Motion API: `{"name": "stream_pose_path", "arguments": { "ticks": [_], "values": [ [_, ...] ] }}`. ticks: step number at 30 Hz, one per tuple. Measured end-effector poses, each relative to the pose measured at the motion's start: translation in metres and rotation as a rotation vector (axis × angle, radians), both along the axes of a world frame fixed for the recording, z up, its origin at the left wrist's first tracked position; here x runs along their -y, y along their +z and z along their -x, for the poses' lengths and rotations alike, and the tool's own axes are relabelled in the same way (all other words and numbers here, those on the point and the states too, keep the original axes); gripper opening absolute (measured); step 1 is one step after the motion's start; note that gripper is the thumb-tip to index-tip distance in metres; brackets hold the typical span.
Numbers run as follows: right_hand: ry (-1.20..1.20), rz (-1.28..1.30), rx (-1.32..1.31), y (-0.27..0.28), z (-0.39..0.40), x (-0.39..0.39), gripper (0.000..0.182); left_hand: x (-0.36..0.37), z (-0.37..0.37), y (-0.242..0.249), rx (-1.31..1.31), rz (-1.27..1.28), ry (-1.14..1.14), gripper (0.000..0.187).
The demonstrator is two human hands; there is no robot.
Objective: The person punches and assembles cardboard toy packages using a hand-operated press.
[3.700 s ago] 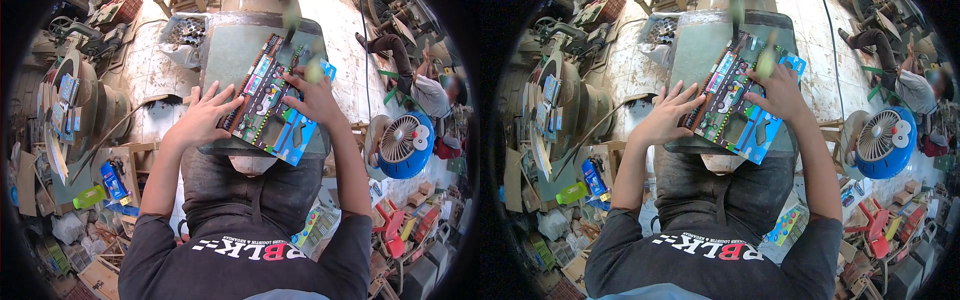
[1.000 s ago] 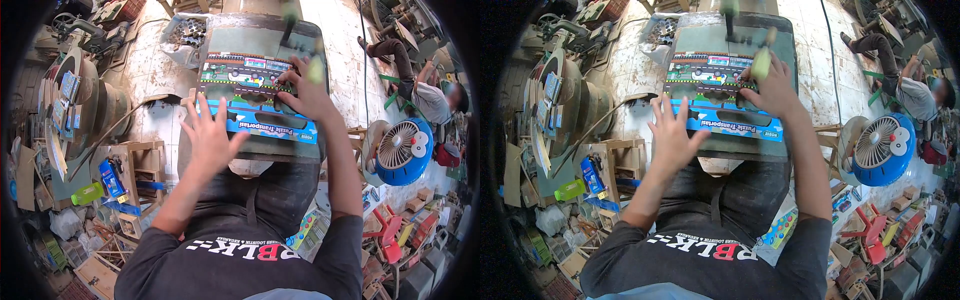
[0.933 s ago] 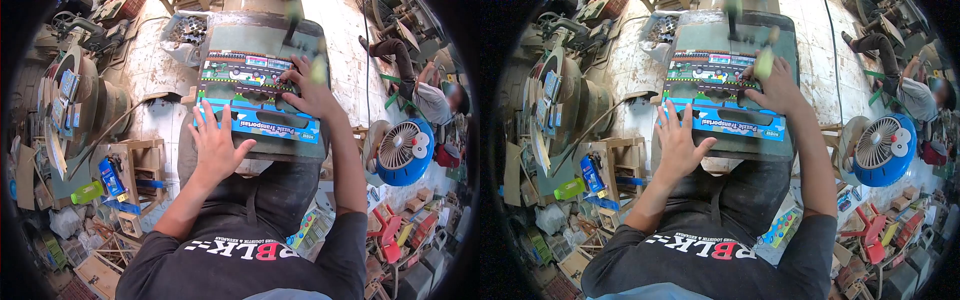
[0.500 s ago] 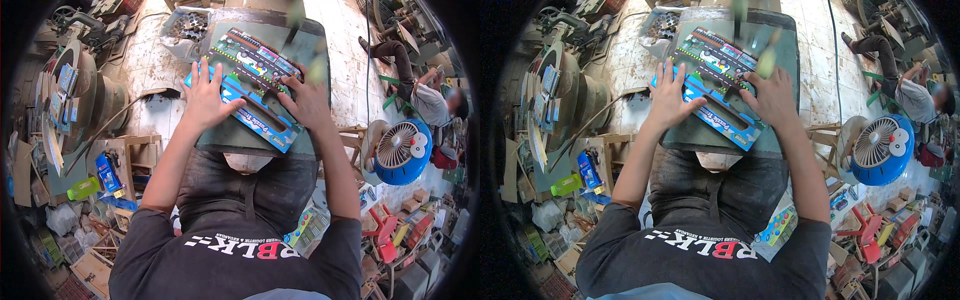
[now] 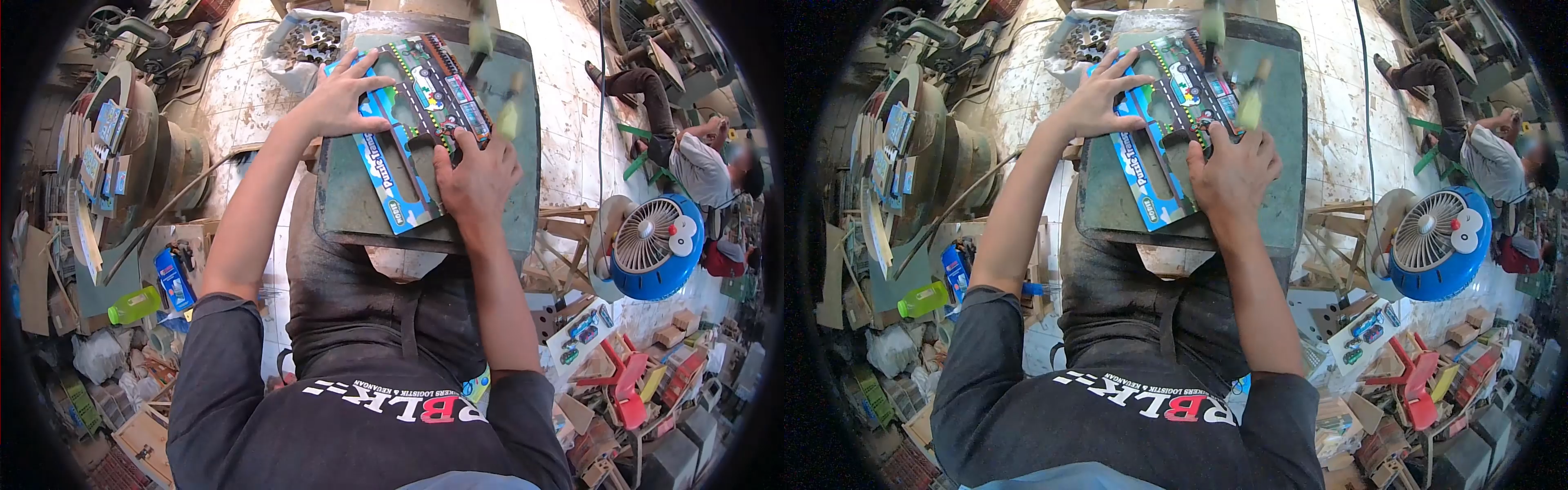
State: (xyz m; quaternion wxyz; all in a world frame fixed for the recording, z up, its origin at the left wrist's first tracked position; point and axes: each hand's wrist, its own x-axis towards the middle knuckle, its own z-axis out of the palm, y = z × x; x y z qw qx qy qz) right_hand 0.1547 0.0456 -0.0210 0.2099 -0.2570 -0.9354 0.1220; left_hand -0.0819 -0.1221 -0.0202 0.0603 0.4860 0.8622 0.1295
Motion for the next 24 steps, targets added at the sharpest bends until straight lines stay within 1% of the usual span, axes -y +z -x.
{"name": "stream_pose_path", "arguments": {
  "ticks": [3, 6, 8, 10, 12, 13, 14, 15, 16, 18, 19, 20, 22, 23, 24],
  "values": [
    [-0.018, -0.026, -0.035, -0.003, 0.002, 0.003, 0.038, -0.004, 0.008, 0.002, -0.003, 0.009, -0.061, 0.088],
    [0.007, -0.024, -0.041, -0.002, 0.002, -0.003, 0.040, -0.002, -0.004, 0.007, -0.048, 0.059, -0.018, 0.086],
    [0.043, -0.023, -0.051, -0.005, 0.002, -0.011, 0.040, 0.002, -0.015, 0.008, -0.088, 0.065, 0.057, 0.083],
    [0.083, -0.025, -0.058, -0.006, 0.002, -0.023, 0.041, 0.009, -0.023, 0.004, -0.118, 0.032, 0.042, 0.084],
    [0.215, -0.022, 0.005, -0.004, 0.001, -0.042, 0.041, 0.019, -0.035, 0.005, -0.149, 0.000, 0.030, 0.086],
    [0.215, -0.023, 0.005, -0.004, 0.001, -0.055, 0.041, 0.024, -0.044, 0.012, -0.125, 0.020, 0.009, 0.089],
    [0.343, -0.037, 0.009, -0.003, 0.002, -0.069, 0.042, 0.030, -0.053, 0.016, -0.102, 0.041, -0.012, 0.092],
    [0.472, -0.048, 0.012, -0.004, 0.004, -0.082, 0.043, 0.037, -0.062, 0.018, -0.107, 0.004, -0.034, 0.096],
    [0.471, -0.047, 0.010, -0.006, 0.009, -0.090, 0.043, 0.043, -0.069, 0.018, -0.109, 0.005, -0.035, 0.096],
    [0.583, -0.052, 0.034, -0.011, 0.018, -0.105, 0.044, 0.053, -0.081, 0.019, -0.042, -0.087, -0.050, 0.096],
    [0.630, -0.005, 0.051, -0.013, 0.022, -0.113, 0.045, 0.055, -0.086, 0.019, -0.096, -0.118, -0.054, 0.098],
    [0.629, -0.006, 0.051, -0.015, 0.022, -0.118, 0.045, 0.056, -0.092, 0.020, -0.097, -0.119, -0.055, 0.098],
    [0.658, -0.027, 0.131, -0.008, 0.024, -0.123, 0.040, 0.054, -0.105, 0.025, -0.093, -0.061, -0.018, 0.099],
    [0.659, -0.030, 0.129, -0.005, 0.025, -0.125, 0.040, 0.053, -0.114, 0.018, -0.142, -0.127, 0.005, 0.098],
    [0.667, -0.033, 0.125, -0.003, 0.027, -0.126, 0.037, 0.050, -0.126, 0.017, -0.146, -0.127, 0.005, 0.098]
  ]
}}
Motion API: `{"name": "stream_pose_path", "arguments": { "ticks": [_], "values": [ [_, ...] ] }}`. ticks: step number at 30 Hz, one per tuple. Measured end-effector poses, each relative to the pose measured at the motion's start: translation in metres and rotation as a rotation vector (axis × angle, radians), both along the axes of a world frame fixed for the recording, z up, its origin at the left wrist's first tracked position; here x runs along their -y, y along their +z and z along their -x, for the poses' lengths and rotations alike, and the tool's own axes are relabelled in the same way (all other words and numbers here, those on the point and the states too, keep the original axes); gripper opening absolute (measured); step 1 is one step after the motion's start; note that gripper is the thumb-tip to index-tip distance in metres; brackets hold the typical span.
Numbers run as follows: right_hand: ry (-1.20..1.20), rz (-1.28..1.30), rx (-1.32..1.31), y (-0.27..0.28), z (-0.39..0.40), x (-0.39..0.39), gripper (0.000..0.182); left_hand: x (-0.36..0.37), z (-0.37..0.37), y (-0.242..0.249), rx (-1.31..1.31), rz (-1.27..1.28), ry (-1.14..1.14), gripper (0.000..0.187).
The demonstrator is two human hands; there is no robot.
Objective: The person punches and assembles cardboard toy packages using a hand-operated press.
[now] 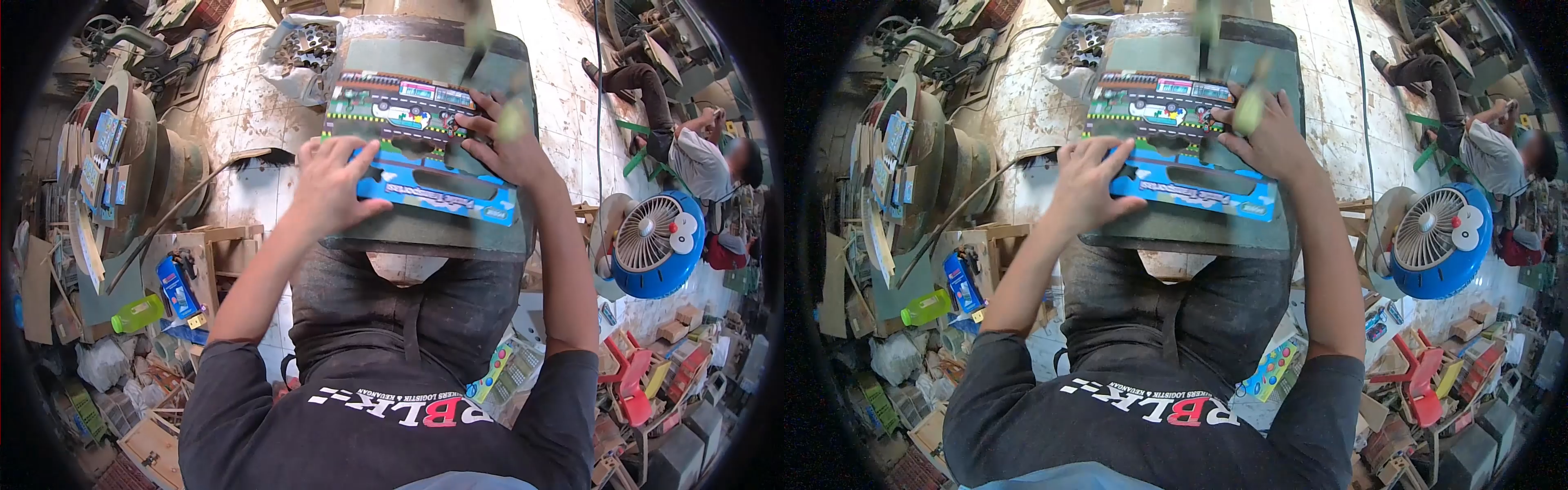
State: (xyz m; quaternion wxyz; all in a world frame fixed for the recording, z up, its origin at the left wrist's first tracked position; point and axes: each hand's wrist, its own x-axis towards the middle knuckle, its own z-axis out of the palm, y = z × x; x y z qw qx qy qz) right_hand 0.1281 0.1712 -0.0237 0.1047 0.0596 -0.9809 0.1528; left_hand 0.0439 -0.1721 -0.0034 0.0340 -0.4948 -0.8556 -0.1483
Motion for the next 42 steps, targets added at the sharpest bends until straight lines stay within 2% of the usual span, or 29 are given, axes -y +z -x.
{"name": "stream_pose_path", "arguments": {
  "ticks": [5, 8, 10, 17, 26, 30, 32, 33, 34, 35, 36, 37, 39, 41, 42],
  "values": [
    [0.057, 0.017, -0.044, -0.007, 0.012, -0.012, 0.033, -0.023, -0.061, 0.000, 0.073, -0.039, 0.242, 0.096],
    [0.108, 0.000, -0.058, -0.008, 0.015, -0.016, 0.035, -0.024, -0.062, -0.003, 0.056, -0.059, 0.246, 0.095],
    [0.056, -0.021, -0.039, -0.005, 0.013, -0.010, 0.036, -0.021, -0.053, 0.001, 0.053, -0.039, 0.246, 0.093],
    [-0.028, -0.006, -0.089, -0.008, -0.001, 0.008, 0.035, -0.002, 0.002, 0.006, 0.103, 0.033, 0.043, 0.094],
    [-0.030, 0.012, -0.091, 0.001, -0.005, 0.013, 0.036, 0.001, 0.045, 0.014, 0.169, 0.103, -0.044, 0.095],
    [-0.004, -0.022, -0.082, 0.000, -0.007, 0.008, 0.043, 0.003, 0.067, 0.008, 0.117, 0.179, -0.056, 0.090],
    [0.015, -0.033, -0.082, 0.000, -0.008, 0.009, 0.046, 0.004, 0.077, 0.003, 0.011, 0.185, -0.049, 0.085],
    [-0.001, 0.008, -0.051, 0.000, -0.008, 0.011, 0.047, 0.003, 0.075, 0.004, -0.009, 0.189, -0.007, 0.075],
    [-0.018, 0.051, -0.018, -0.001, -0.009, 0.014, 0.047, 0.002, 0.073, 0.003, -0.009, 0.190, -0.007, 0.075],
    [-0.018, 0.052, -0.018, -0.002, -0.012, 0.020, 0.047, 0.003, 0.070, 0.000, -0.062, 0.162, 0.088, 0.073],
    [-0.091, 0.030, -0.030, -0.002, -0.015, 0.030, 0.046, 0.003, 0.065, -0.003, -0.114, 0.134, 0.181, 0.071],
    [-0.165, 0.007, -0.043, -0.001, -0.018, 0.039, 0.045, 0.003, 0.057, -0.008, -0.115, 0.133, 0.179, 0.071],
    [-0.234, 0.002, -0.002, 0.008, -0.022, 0.055, 0.044, 0.000, 0.027, -0.016, 0.189, -0.161, 0.372, 0.069],
    [-0.329, -0.008, 0.029, 0.012, -0.025, 0.068, 0.043, -0.014, -0.029, 0.008, 0.233, -0.083, 0.230, 0.085],
    [-0.327, -0.008, 0.033, 0.013, -0.026, 0.069, 0.043, -0.021, -0.053, 0.009, 0.238, -0.082, 0.233, 0.085]
  ]
}}
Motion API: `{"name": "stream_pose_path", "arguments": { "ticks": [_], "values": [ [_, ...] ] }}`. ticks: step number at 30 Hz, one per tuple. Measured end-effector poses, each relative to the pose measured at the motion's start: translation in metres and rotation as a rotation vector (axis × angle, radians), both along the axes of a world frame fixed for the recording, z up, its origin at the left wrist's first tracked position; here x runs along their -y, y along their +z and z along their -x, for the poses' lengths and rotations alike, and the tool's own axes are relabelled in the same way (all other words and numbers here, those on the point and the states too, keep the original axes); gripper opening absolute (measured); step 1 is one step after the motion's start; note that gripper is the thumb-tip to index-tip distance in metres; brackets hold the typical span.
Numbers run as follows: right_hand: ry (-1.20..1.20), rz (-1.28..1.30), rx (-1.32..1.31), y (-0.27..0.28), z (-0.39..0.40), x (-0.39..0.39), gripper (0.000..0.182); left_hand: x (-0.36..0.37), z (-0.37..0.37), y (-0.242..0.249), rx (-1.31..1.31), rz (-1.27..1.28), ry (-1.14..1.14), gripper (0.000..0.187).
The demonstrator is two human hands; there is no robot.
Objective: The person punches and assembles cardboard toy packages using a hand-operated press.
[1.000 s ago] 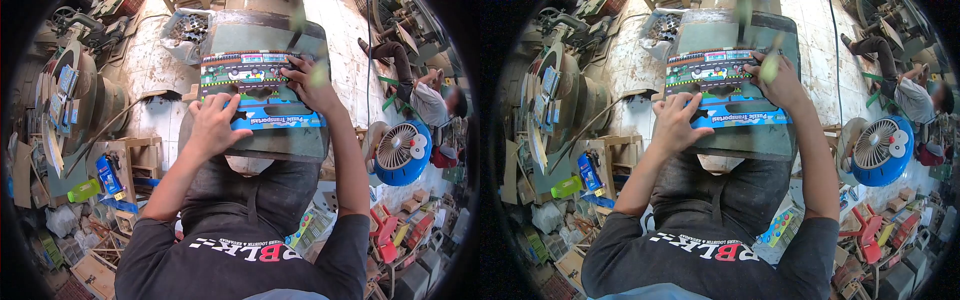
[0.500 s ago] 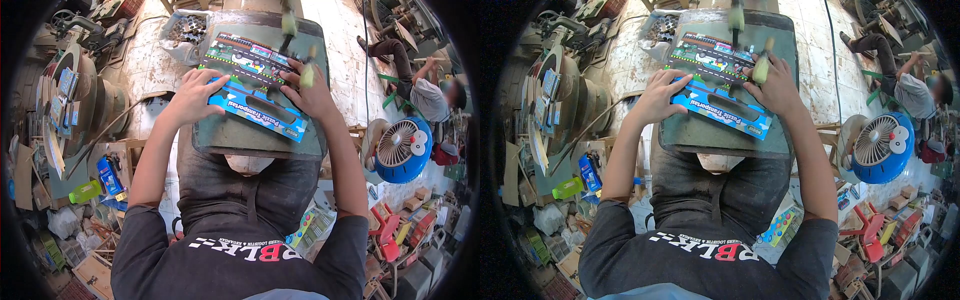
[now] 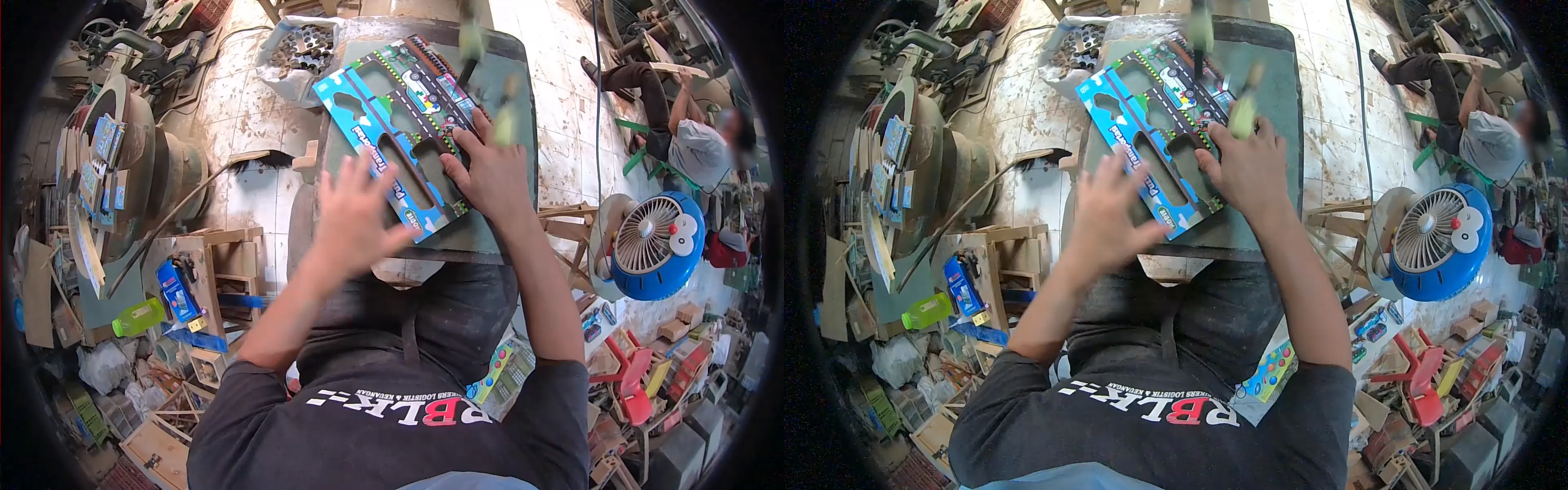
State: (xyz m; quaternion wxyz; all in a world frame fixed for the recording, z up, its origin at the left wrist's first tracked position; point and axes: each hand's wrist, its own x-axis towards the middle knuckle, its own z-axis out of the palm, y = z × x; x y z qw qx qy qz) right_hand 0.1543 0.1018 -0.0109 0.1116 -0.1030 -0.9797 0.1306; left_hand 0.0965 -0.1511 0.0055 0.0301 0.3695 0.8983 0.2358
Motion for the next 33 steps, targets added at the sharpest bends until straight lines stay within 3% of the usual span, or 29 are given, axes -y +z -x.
{"name": "stream_pose_path", "arguments": {
  "ticks": [2, 8, 14, 18, 24, 27, 29, 33],
  "values": [
    [0.004, -0.087, 0.026, 0.001, 0.000, 0.003, 0.049, -0.010, -0.030, 0.001, -0.029, 0.051, -0.077, 0.087],
    [-0.036, -0.091, 0.031, 0.008, -0.005, 0.013, 0.058, 0.003, 0.013, -0.013, 0.001, 0.033, -0.222, 0.085],
    [-0.200, -0.061, -0.015, 0.004, -0.004, 0.047, 0.052, 0.020, 0.074, -0.010, 0.033, 0.063, -0.391, 0.089],
    [-0.225, -0.007, 0.046, 0.009, -0.001, 0.049, 0.053, 0.021, 0.085, 0.010, 0.075, 0.252, -0.431, 0.095],
    [-0.092, -0.065, -0.067, 0.004, 0.001, 0.021, 0.051, 0.018, 0.070, -0.012, -0.106, 0.131, -0.513, 0.096],
    [-0.041, 0.104, 0.177, 0.013, 0.005, -0.002, 0.052, 0.006, 0.039, -0.017, -0.111, -0.024, -0.350, 0.087],
    [0.203, -0.012, -0.064, -0.005, 0.008, -0.026, 0.053, -0.006, 0.012, -0.017, -0.104, -0.040, -0.298, 0.087],
    [0.371, 0.082, -0.082, -0.014, 0.018, -0.057, 0.054, -0.016, -0.004, -0.014, -0.069, -0.108, -0.261, 0.081]
  ]
}}
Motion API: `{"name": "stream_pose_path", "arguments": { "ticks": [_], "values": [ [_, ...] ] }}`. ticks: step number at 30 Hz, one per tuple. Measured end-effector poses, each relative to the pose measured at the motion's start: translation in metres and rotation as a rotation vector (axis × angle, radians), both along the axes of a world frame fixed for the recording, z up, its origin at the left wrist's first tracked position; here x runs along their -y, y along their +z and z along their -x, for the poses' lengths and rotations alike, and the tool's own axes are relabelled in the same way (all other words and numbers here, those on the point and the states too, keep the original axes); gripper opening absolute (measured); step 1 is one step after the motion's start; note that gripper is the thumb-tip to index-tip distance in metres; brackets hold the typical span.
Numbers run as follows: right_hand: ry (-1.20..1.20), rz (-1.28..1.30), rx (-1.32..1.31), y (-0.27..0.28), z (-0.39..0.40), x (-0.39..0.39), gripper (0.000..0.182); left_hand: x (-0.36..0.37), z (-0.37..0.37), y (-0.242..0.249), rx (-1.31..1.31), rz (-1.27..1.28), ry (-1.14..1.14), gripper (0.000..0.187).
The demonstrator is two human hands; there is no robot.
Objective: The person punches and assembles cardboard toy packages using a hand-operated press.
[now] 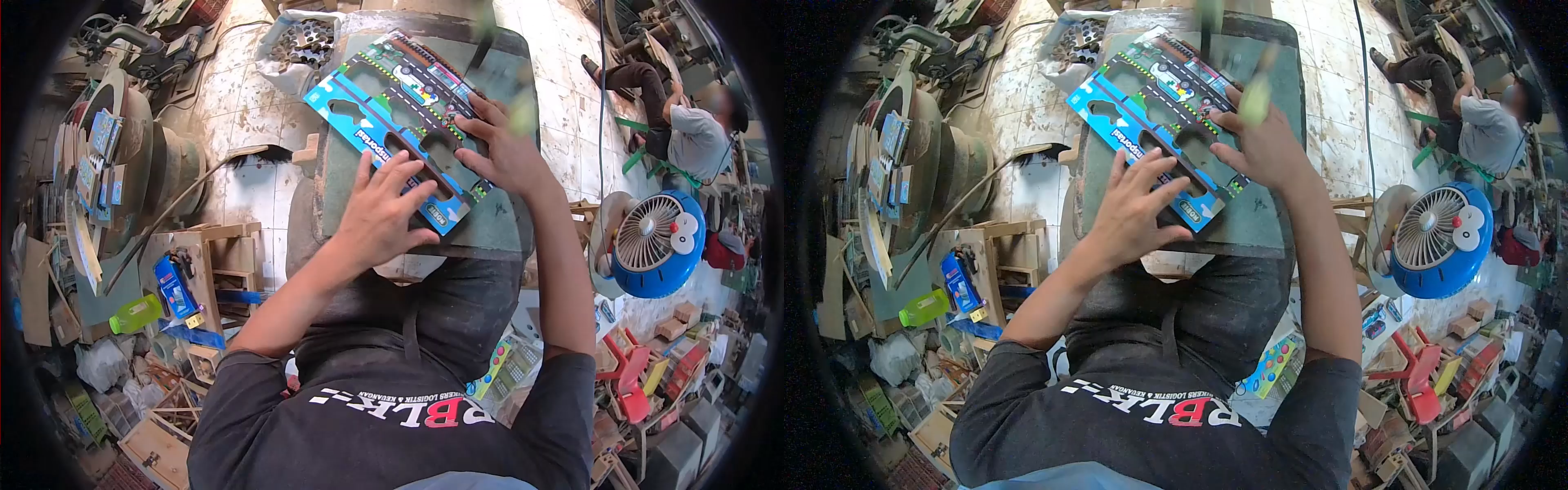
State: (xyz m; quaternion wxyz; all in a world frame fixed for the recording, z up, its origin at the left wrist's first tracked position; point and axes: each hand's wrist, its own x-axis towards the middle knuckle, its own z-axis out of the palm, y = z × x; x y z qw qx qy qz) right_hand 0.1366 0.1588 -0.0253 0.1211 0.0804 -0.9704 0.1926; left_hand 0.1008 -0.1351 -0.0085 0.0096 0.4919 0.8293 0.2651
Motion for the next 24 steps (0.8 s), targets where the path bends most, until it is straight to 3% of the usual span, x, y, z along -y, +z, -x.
{"name": "stream_pose_path", "arguments": {
  "ticks": [3, 6, 8, 11, 13, 17, 21, 24],
  "values": [
    [0.014, 0.062, 0.113, 0.006, 0.002, -0.003, 0.052, 0.011, 0.039, -0.003, 0.027, -0.012, -0.079, 0.077],
    [-0.095, -0.078, 0.075, 0.010, -0.003, 0.012, 0.050, 0.020, 0.090, 0.008, -0.107, 0.149, -0.036, 0.088],
    [-0.193, -0.064, 0.130, 0.020, -0.008, 0.030, 0.049, 0.020, 0.120, 0.008, -0.195, 0.197, -0.016, 0.108],
    [-0.267, -0.066, 0.183, 0.024, -0.008, 0.033, 0.048, 0.018, 0.144, 0.004, -0.134, 0.363, 0.030, 0.121],
    [-0.251, -0.078, 0.183, 0.020, -0.008, 0.028, 0.048, 0.018, 0.144, 0.001, -0.162, 0.288, 0.013, 0.126],
    [-0.104, -0.074, 0.123, 0.016, -0.001, 0.006, 0.048, 0.026, 0.116, -0.005, -0.225, 0.224, 0.094, 0.116],
    [0.073, -0.050, 0.038, 0.008, 0.014, -0.018, 0.047, 0.020, 0.070, -0.005, -0.176, 0.214, 0.271, 0.116],
    [0.060, -0.124, 0.111, 0.020, 0.019, -0.018, 0.046, 0.015, 0.045, -0.008, -0.111, 0.172, 0.406, 0.118]
  ]
}}
